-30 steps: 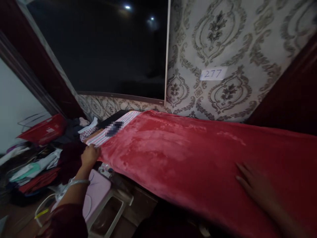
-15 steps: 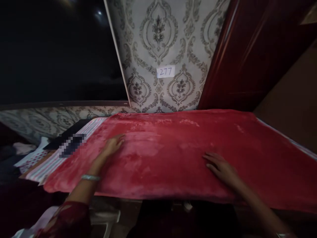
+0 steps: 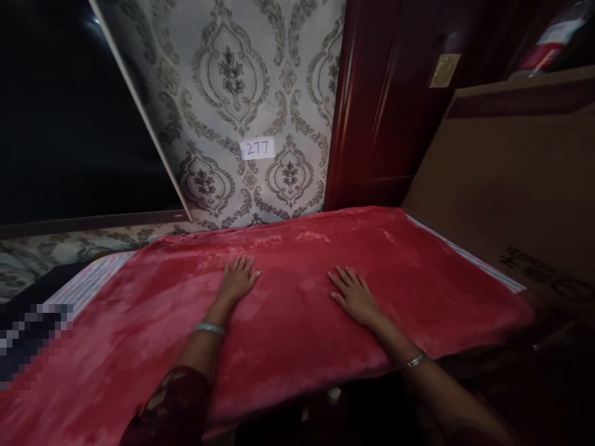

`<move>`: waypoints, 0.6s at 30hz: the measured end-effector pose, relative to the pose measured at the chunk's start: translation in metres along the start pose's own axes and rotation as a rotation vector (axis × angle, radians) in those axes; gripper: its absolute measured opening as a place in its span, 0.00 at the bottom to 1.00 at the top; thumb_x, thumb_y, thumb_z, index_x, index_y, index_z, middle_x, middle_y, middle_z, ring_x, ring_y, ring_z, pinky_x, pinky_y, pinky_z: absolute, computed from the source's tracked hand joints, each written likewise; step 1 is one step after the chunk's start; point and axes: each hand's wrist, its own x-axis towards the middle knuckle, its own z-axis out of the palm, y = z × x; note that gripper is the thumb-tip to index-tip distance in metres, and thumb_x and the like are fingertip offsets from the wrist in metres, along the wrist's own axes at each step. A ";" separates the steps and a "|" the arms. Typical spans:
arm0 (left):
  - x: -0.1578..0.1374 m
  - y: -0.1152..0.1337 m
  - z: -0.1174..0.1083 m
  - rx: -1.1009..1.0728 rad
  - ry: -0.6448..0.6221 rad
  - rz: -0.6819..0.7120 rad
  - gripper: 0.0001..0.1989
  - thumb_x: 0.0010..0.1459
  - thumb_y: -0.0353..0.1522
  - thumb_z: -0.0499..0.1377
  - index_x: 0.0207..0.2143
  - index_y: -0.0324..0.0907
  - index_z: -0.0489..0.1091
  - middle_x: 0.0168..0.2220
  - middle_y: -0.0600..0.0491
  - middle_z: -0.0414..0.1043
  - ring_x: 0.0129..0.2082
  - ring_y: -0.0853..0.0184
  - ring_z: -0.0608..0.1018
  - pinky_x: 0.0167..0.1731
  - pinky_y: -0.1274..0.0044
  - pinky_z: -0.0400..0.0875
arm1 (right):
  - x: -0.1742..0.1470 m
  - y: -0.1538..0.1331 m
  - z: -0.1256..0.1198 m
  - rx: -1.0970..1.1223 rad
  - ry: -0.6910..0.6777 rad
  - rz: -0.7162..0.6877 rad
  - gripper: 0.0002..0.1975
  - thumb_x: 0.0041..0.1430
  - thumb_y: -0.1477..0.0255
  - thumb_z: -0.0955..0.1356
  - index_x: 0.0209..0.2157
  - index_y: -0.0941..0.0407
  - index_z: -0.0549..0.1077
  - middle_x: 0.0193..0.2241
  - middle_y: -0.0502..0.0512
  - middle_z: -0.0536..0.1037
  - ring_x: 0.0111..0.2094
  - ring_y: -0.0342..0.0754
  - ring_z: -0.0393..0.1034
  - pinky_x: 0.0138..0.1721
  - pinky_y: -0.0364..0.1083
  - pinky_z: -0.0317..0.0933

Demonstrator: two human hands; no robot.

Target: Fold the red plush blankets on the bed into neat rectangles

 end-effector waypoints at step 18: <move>0.034 -0.029 0.030 0.003 0.132 -0.017 0.27 0.66 0.38 0.46 0.63 0.42 0.67 0.68 0.41 0.60 0.68 0.52 0.61 0.62 0.53 0.60 | -0.007 -0.007 -0.033 0.217 0.024 0.034 0.27 0.68 0.63 0.63 0.67 0.50 0.63 0.71 0.54 0.56 0.72 0.60 0.43 0.69 0.60 0.41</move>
